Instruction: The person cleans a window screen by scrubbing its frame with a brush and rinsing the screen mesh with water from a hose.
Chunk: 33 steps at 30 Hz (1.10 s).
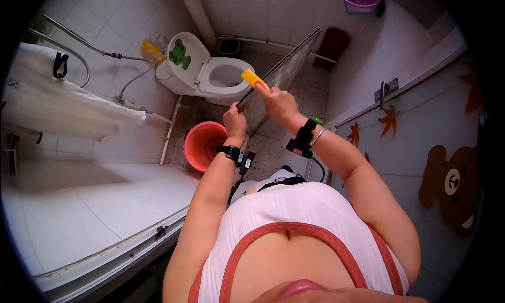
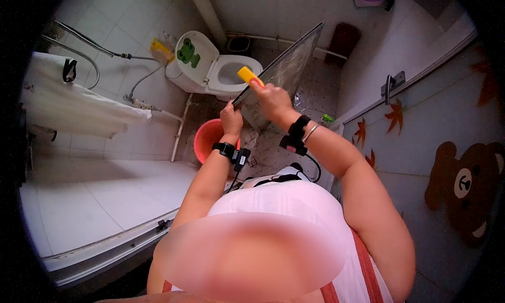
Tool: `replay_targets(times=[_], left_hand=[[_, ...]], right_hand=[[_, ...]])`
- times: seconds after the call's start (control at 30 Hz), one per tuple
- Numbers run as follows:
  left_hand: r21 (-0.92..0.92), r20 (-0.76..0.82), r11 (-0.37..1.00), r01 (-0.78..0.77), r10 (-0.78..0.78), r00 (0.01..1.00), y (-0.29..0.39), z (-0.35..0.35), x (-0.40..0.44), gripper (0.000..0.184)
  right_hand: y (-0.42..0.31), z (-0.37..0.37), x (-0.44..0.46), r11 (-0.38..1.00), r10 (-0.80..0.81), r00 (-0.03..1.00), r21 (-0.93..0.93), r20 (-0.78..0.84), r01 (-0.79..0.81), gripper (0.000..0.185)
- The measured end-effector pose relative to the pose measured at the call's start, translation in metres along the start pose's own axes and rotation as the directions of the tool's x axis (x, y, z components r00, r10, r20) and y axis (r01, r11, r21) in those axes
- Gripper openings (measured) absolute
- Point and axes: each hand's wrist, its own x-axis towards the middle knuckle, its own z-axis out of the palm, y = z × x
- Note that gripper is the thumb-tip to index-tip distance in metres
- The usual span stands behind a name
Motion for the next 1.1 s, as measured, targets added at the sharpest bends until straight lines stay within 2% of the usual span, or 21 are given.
replay_targets(times=[0.13, 0.2, 0.27, 0.37, 0.4, 0.47, 0.57, 0.7, 0.8, 0.9, 0.97, 1.0, 1.07, 1.1], left_hand=[[0.028, 0.023, 0.999, -0.045, 0.045, 0.999, -0.004, -0.003, 0.001, 0.017], [0.039, 0.013, 0.998, -0.041, 0.04, 0.999, -0.004, -0.003, 0.003, 0.016], [0.045, -0.003, 0.998, -0.032, 0.032, 0.999, -0.004, 0.0, 0.004, 0.016], [0.048, -0.042, 0.998, -0.028, 0.03, 0.999, -0.008, 0.001, 0.003, 0.015], [0.087, 0.004, 0.996, -0.007, 0.007, 1.0, -0.01, 0.002, 0.004, 0.015], [0.129, 0.048, 0.992, 0.011, -0.018, 0.999, -0.011, 0.001, 0.005, 0.015], [0.011, 0.035, 0.998, -0.059, 0.059, 0.998, -0.012, -0.001, 0.003, 0.017], [0.062, 0.034, 0.998, -0.023, 0.021, 0.999, -0.013, 0.001, 0.01, 0.016], [0.093, 0.008, 0.995, -0.024, 0.023, 1.0, -0.017, 0.002, 0.012, 0.015], [0.106, -0.021, 0.994, -0.037, 0.04, 0.999, -0.008, -0.002, 0.014, 0.015], [0.118, -0.019, 0.993, -0.017, 0.019, 1.0, -0.01, -0.001, 0.015, 0.015], [0.115, -0.016, 0.993, -0.025, 0.027, 1.0, -0.009, -0.002, 0.016, 0.015], [0.201, 0.054, 0.977, 0.071, -0.083, 0.995, -0.007, -0.006, 0.016, 0.016], [0.189, 0.066, 0.979, 0.074, -0.088, 0.994, -0.003, -0.008, 0.016, 0.016]], right_hand=[[-0.005, -0.015, 0.0, 0.998, -0.035, 0.999, 0.057, 0.034, 0.033, 0.042], [0.015, -0.018, 0.015, 0.997, 0.068, 0.997, -0.04, 0.036, -0.066, 0.044], [0.022, -0.013, 0.02, 0.995, 0.099, 0.995, -0.018, 0.03, -0.099, 0.043], [-0.005, -0.008, 0.008, 1.0, 0.024, 0.999, -0.007, 0.041, -0.024, 0.04], [-0.018, -0.008, 0.002, 1.0, 0.021, 0.999, -0.007, 0.041, -0.02, 0.04], [-0.037, -0.007, -0.006, 0.995, -0.092, 0.995, 0.042, 0.024, 0.09, 0.043], [-0.047, -0.007, -0.011, 0.982, -0.173, 0.985, 0.072, -0.017, 0.174, 0.044], [-0.03, -0.008, -0.001, 0.985, -0.157, 0.987, 0.071, 0.025, 0.155, 0.042], [0.0, -0.015, 0.019, 0.999, 0.039, 0.999, -0.029, 0.03, -0.038, 0.04], [0.012, -0.001, 0.026, 0.998, 0.054, 0.998, -0.016, -0.016, -0.054, 0.041], [-0.007, 0.006, 0.018, 0.998, -0.002, 0.998, -0.061, 0.063, 0.006, 0.044], [-0.02, 0.004, 0.011, 0.996, -0.087, 0.996, -0.022, 0.031, 0.088, 0.042], [-0.03, -0.001, 0.005, 0.991, -0.135, 0.99, 0.022, 0.039, 0.135, 0.043], [-0.024, -0.001, 0.007, 0.991, -0.13, 0.991, 0.026, 0.037, 0.129, 0.043]])
